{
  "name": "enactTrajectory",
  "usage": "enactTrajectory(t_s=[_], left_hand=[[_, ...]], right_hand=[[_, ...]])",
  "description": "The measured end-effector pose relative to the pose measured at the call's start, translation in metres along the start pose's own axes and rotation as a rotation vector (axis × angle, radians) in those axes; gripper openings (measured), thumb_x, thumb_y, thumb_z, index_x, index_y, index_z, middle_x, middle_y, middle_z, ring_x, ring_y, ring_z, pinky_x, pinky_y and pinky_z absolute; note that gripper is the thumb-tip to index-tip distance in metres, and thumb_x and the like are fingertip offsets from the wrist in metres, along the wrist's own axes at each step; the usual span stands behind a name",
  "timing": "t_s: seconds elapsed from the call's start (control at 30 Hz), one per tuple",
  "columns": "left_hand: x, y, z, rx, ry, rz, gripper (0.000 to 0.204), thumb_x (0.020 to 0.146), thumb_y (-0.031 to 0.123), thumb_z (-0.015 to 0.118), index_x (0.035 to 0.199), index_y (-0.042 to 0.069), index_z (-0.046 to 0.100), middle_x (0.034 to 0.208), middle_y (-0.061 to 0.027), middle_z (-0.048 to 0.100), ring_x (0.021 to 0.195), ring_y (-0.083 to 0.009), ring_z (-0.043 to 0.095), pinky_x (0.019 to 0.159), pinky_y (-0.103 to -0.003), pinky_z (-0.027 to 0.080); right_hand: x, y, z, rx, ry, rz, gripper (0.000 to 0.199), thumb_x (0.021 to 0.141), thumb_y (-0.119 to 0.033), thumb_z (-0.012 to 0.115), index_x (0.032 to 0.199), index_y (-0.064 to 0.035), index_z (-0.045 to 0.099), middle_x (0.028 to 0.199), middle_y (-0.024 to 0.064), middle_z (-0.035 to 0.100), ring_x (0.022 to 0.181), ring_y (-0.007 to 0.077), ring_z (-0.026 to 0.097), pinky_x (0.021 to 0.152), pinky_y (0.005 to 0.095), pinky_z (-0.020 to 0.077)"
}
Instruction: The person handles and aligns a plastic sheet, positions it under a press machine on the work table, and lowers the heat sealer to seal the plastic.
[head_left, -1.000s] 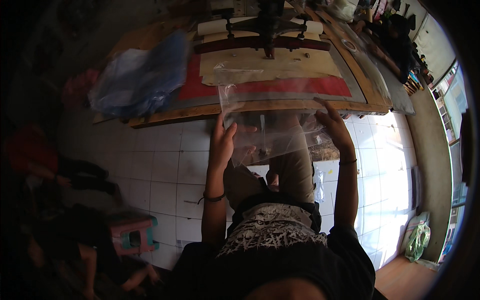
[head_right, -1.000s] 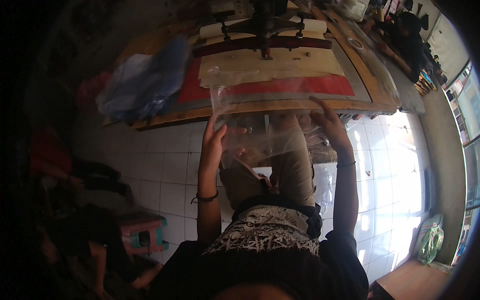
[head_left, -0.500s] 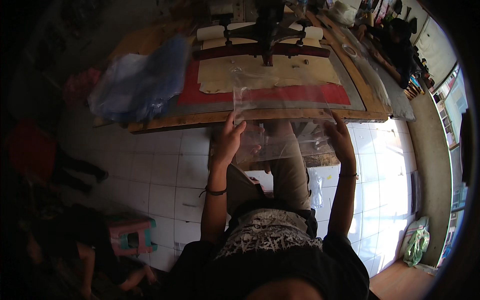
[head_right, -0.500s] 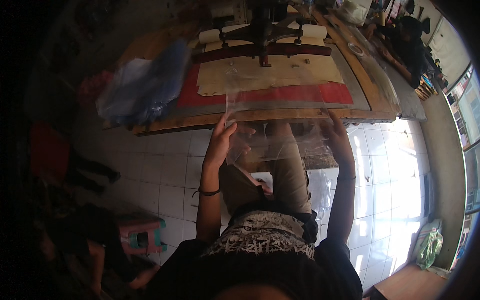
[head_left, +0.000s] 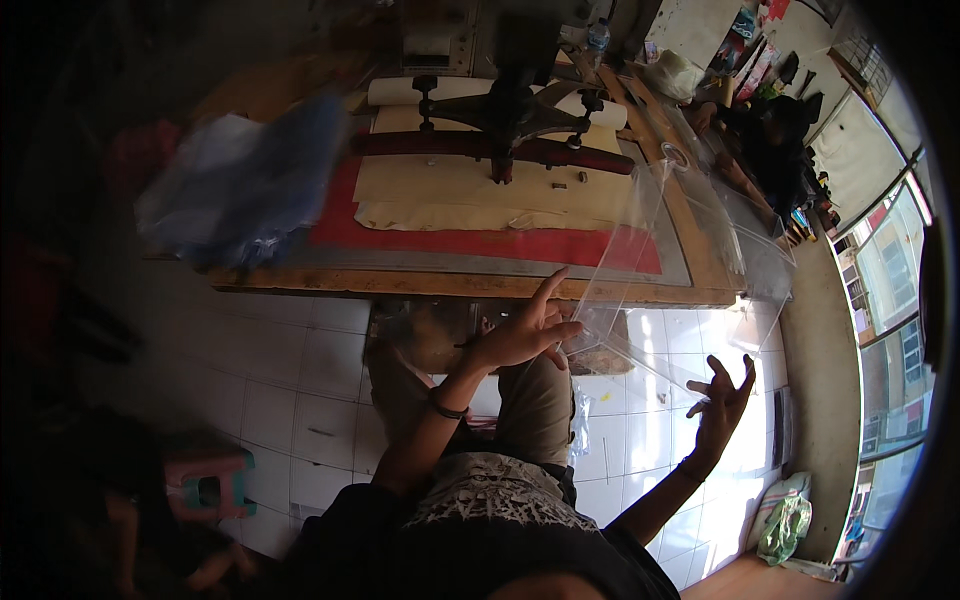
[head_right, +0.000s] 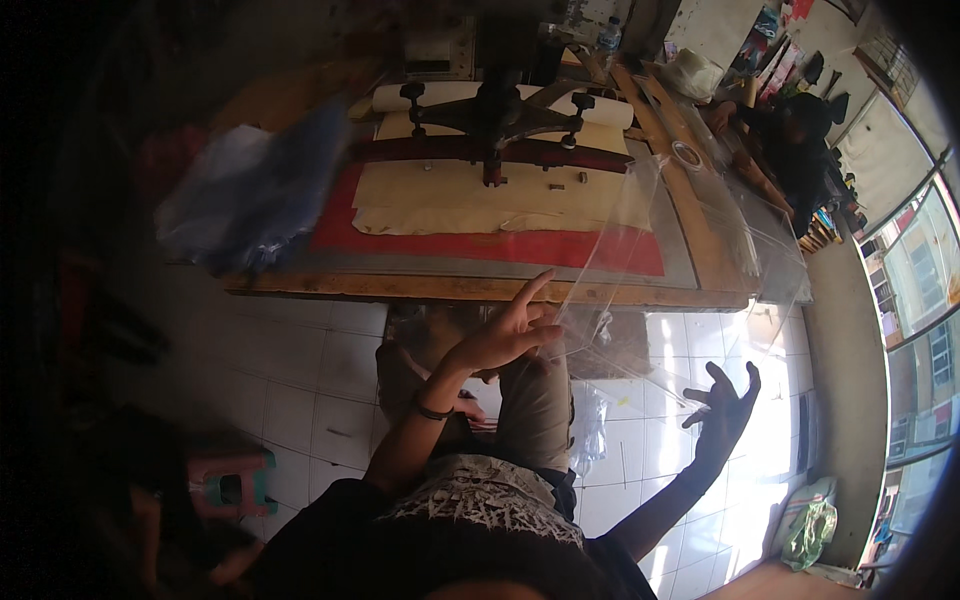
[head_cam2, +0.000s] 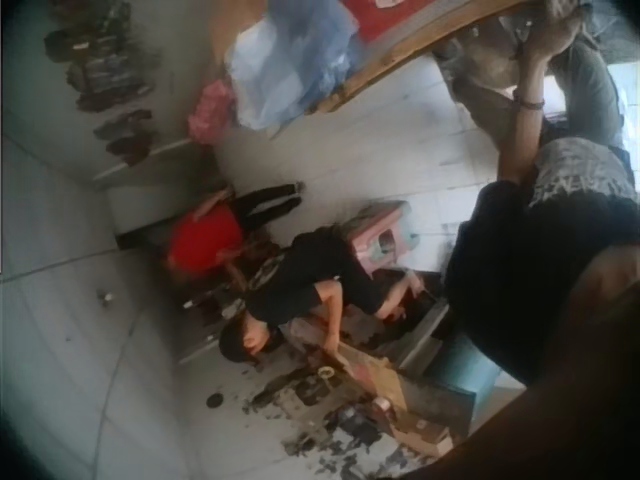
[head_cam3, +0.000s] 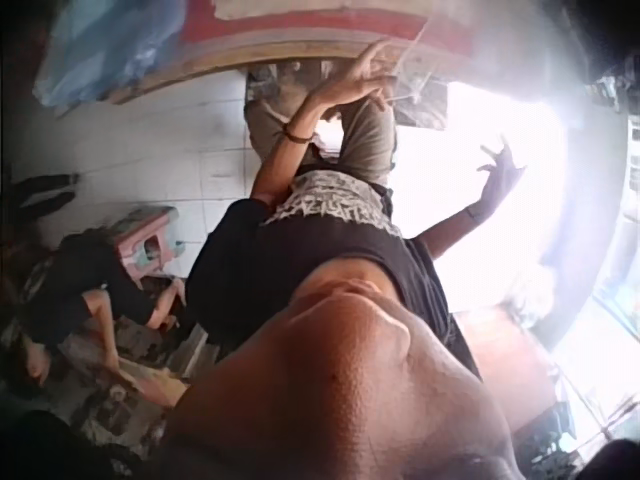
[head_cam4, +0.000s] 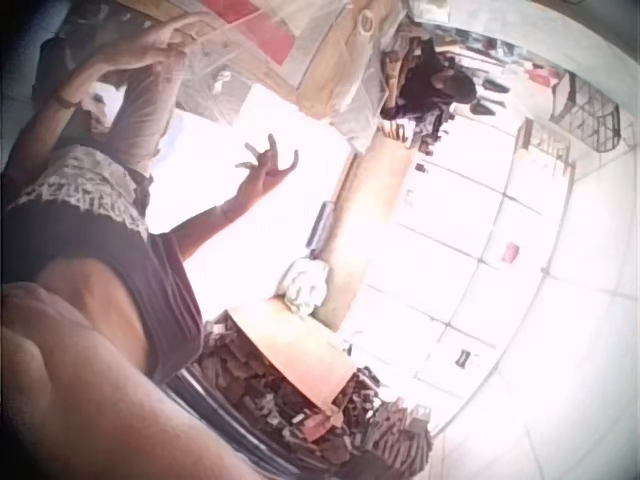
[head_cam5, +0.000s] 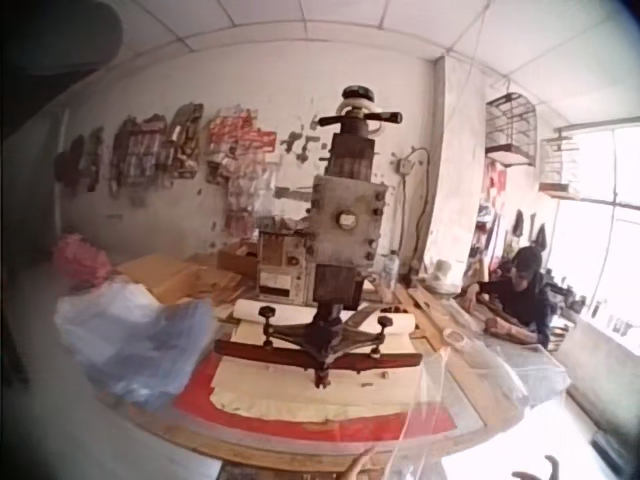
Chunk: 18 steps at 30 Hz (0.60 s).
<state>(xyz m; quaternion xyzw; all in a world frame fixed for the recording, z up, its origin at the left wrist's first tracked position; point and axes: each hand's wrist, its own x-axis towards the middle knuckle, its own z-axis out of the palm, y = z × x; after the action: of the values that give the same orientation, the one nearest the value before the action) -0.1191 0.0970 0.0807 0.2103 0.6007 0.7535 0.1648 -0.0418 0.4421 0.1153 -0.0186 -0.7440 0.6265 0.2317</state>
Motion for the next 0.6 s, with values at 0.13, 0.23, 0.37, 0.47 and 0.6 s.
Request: enactTrajectory(t_s=[0.13, 0.23, 0.37, 0.47, 0.6], left_hand=[[0.02, 0.002, -0.023, -0.114, 0.05, 0.115, 0.068, 0.102, 0.02, 0.056, 0.156, 0.011, 0.016, 0.122, -0.0209, 0.058, 0.091, -0.0205, 0.069, 0.074, -0.03, 0.06], [0.028, -0.003, -0.045, 0.068, 0.206, 0.148, 0.046, 0.101, 0.018, 0.058, 0.144, 0.007, 0.044, 0.114, -0.0156, 0.064, 0.088, -0.0193, 0.069, 0.07, -0.029, 0.058], [0.036, -0.012, -0.057, 0.746, 0.624, 0.296, 0.015, 0.093, 0.006, 0.06, 0.106, 0.0, 0.063, 0.084, -0.0141, 0.066, 0.079, -0.0223, 0.067, 0.069, -0.035, 0.053], [0.042, -0.017, -0.052, 1.113, 0.639, 0.499, 0.012, 0.088, 0.002, 0.061, 0.1, 0.004, 0.063, 0.087, -0.0133, 0.065, 0.082, -0.0324, 0.064, 0.074, -0.043, 0.053], [0.044, -0.02, -0.05, 1.173, 0.668, 0.452, 0.012, 0.086, 0.004, 0.063, 0.098, 0.004, 0.063, 0.086, -0.0123, 0.063, 0.081, -0.0311, 0.064, 0.072, -0.043, 0.053]], right_hand=[[0.059, -0.001, -0.018, -0.088, 0.168, -0.141, 0.074, 0.096, -0.029, 0.06, 0.153, -0.006, 0.019, 0.129, 0.0206, 0.061, 0.084, 0.0246, 0.073, 0.043, 0.022, 0.0529], [0.114, 0.01, -0.007, -0.094, 0.227, -0.158, 0.073, 0.098, -0.031, 0.058, 0.153, -0.005, 0.018, 0.132, 0.017, 0.061, 0.092, 0.0265, 0.072, 0.051, 0.0233, 0.0563], [0.184, 0.068, 0.003, -0.086, 0.065, -0.25, 0.068, 0.1, -0.029, 0.057, 0.153, -0.009, 0.02, 0.132, 0.0162, 0.061, 0.098, 0.0282, 0.071, 0.061, 0.0268, 0.0596], [0.219, 0.094, 0.024, -0.041, 0.039, -0.153, 0.063, 0.099, -0.023, 0.061, 0.148, -0.0093, 0.025, 0.13, 0.0197, 0.062, 0.093, 0.0262, 0.072, 0.063, 0.0302, 0.0625], [0.249, 0.111, 0.052, -0.005, 0.014, -0.115, 0.061, 0.1, -0.019, 0.059, 0.147, -0.0076, 0.022, 0.132, 0.0204, 0.061, 0.1, 0.027, 0.07, 0.066, 0.0315, 0.0621]])
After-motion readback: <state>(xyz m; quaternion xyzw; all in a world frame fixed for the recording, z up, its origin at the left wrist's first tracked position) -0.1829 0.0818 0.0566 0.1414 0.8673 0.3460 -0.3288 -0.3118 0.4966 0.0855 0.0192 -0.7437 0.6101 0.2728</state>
